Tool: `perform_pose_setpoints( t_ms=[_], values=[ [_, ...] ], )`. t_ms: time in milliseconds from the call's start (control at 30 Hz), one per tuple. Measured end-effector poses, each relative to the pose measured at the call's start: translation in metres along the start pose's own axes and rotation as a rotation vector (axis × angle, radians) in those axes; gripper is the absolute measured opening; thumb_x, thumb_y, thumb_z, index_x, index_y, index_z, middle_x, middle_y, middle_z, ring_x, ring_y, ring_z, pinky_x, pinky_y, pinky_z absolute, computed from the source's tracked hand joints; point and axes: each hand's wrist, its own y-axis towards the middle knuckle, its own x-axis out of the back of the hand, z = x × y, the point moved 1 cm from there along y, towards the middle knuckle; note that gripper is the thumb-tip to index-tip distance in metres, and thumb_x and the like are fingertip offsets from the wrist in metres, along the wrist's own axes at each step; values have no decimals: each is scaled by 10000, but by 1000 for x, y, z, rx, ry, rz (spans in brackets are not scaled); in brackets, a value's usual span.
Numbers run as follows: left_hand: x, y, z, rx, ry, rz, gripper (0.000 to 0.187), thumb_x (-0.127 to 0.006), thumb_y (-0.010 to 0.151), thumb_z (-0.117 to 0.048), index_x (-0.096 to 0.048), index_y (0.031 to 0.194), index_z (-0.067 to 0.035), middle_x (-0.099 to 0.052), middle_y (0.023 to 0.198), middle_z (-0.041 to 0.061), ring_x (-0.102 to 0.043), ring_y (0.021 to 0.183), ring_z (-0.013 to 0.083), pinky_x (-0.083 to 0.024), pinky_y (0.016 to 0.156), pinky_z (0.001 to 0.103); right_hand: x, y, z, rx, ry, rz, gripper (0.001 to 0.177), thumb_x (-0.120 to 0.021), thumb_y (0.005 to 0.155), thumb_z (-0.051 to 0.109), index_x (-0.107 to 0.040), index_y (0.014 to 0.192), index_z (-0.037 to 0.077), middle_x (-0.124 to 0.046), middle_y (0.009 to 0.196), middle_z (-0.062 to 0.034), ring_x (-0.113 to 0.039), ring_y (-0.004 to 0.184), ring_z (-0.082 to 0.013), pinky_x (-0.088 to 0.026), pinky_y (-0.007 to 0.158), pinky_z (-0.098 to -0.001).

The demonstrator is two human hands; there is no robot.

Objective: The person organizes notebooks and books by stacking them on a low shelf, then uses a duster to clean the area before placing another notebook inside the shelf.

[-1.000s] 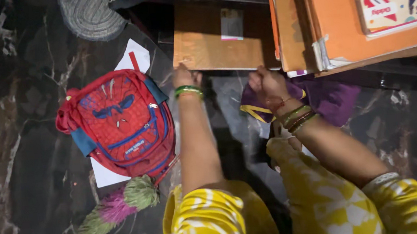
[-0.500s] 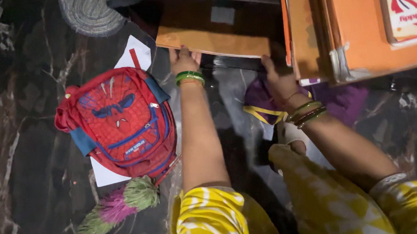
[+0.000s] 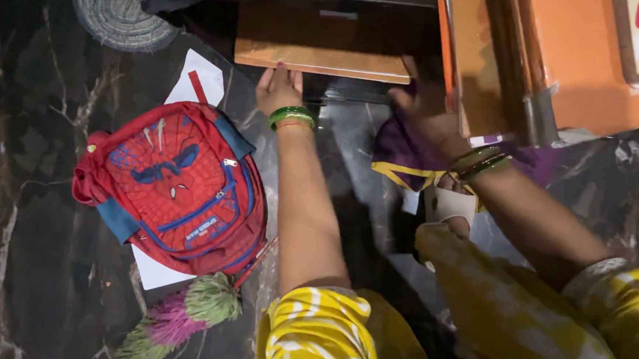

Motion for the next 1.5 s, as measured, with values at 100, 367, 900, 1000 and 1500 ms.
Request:
perform_pose_setpoints(
  t_ms=[100,367,900,1000,1500],
  values=[
    [-2,-6,7,-13,-15,-35,405,-653,911,69,-492,1281,97,-673,1109,246,-696,913,317,-629,824,453,0,14,-9,208,16,-191,568,-795,1023,438,-612,1464,130,-647,1408,-167,-606,1314,-357,-488,1096,-459],
    [-2,4,10,-25,9,-40,398,-678,883,76,-483,1225,22,-677,1085,219,-693,892,291,-640,785,444,30,2,6,141,23,-114,681,-789,948,504,-586,1427,64,-636,1357,-201,-596,1263,-370,-478,1072,-462],
    [-88,-155,-102,83,567,385,442,-707,932,-276,-593,1327,-112,-644,909,50,-580,656,137,-481,539,319,147,-110,33,294,-2,569,752,-773,854,533,-580,1384,36,-628,1378,-202,-582,1290,-333,-438,1116,-413],
    [-101,-213,-110,-10,531,516,441,-713,933,-247,-608,1320,-64,-654,933,83,-562,678,146,-454,567,329,217,-145,81,527,78,560,733,-867,738,279,-598,1353,-14,-631,1355,-227,-575,1238,-358,-431,1027,-441],
    [-76,-335,-86,-1,513,707,383,-547,1038,-120,-596,1409,-35,-664,979,28,-547,719,68,-471,610,240,295,-152,154,304,-383,-296,1270,-987,515,332,-347,1595,145,-253,1594,-324,-187,1451,-530,-153,1104,-716]
  ],
)
